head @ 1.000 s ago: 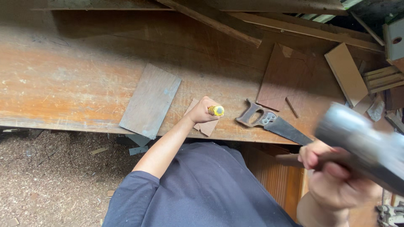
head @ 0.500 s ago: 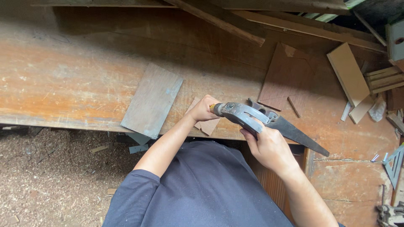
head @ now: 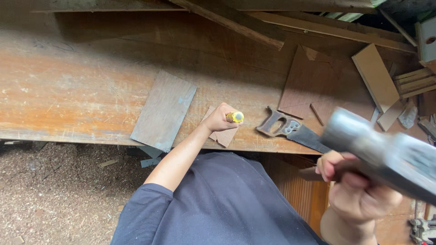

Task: The person uses a chisel and hammer to carve a small wooden piece on a workbench. They repeatedly strike the chisel to remove wood shavings, adjusting the chisel position as needed. A hand saw and other wood pieces are visible on the bench.

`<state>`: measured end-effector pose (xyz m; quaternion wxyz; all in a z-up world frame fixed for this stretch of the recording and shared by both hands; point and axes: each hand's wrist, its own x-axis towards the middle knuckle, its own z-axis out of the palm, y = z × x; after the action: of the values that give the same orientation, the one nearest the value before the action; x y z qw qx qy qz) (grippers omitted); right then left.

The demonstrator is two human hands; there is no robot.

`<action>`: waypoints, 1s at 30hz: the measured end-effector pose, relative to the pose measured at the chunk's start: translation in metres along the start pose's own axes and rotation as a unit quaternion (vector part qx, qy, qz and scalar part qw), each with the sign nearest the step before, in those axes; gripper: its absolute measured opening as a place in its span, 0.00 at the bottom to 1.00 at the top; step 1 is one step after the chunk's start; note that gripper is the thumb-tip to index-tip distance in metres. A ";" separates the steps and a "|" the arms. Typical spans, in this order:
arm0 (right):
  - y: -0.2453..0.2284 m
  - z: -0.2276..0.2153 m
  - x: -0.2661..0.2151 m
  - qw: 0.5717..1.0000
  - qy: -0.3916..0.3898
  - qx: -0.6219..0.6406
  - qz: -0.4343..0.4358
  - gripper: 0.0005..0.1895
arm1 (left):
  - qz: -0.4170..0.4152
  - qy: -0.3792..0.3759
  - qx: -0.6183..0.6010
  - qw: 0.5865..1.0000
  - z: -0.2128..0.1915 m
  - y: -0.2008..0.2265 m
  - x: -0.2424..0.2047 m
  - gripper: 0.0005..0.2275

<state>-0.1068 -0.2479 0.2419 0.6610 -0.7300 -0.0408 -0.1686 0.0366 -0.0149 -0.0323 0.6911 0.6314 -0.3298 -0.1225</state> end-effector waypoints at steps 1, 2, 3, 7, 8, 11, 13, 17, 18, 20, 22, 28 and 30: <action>0.009 0.004 0.000 0.995 -0.010 0.088 0.048 0.17 | 0.002 0.001 0.007 1.000 0.000 0.001 -0.001 0.06; 0.018 0.008 0.001 0.980 -0.020 0.175 0.096 0.19 | 0.003 0.002 0.015 1.000 -0.001 0.001 -0.001 0.06; 0.028 0.013 0.003 0.954 -0.026 0.260 0.144 0.20 | 0.002 0.002 0.014 1.000 -0.001 0.001 -0.001 0.06; 0.058 0.038 0.011 0.875 -0.237 -0.416 0.078 0.12 | -0.010 0.003 0.000 1.000 0.002 -0.003 -0.005 0.06; 0.059 0.042 0.014 0.870 -0.244 -0.416 0.097 0.14 | -0.014 0.006 -0.003 1.000 0.001 -0.004 -0.004 0.07; 0.056 0.042 0.020 0.883 -0.238 -0.401 0.059 0.14 | 0.014 -0.001 -0.009 1.000 -0.003 -0.003 -0.004 0.08; 0.059 0.032 0.017 0.892 -0.215 -0.393 0.057 0.14 | -0.008 -0.003 -0.006 1.000 -0.002 -0.003 -0.004 0.07; 0.094 0.014 0.010 0.896 -0.171 -0.396 0.105 0.16 | 0.010 -0.007 0.015 1.000 -0.005 0.000 -0.007 0.07; 0.107 0.011 0.005 0.895 -0.162 -0.401 0.110 0.17 | 0.006 -0.002 0.017 1.000 -0.003 0.001 -0.009 0.07; 0.136 0.009 -0.005 0.861 -0.187 -0.419 0.218 0.17 | 0.002 0.002 0.021 1.000 -0.003 0.001 -0.007 0.08; 0.161 0.010 -0.022 0.841 -0.211 -0.416 0.273 0.18 | -0.005 0.002 -0.003 1.000 -0.001 0.002 -0.007 0.07; 0.216 0.032 -0.069 0.819 -0.280 -0.379 0.326 0.19 | 0.033 -0.018 0.053 0.998 0.003 0.005 -0.011 0.11; 0.227 0.034 -0.074 0.838 -0.277 -0.373 0.287 0.19 | 0.043 -0.033 0.069 0.996 0.008 0.007 -0.013 0.10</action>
<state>-0.1059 -0.2306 0.0016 0.3182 -0.9167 0.0554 0.2355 0.0204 -0.0127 -0.0296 0.6391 0.6583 -0.3872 -0.0906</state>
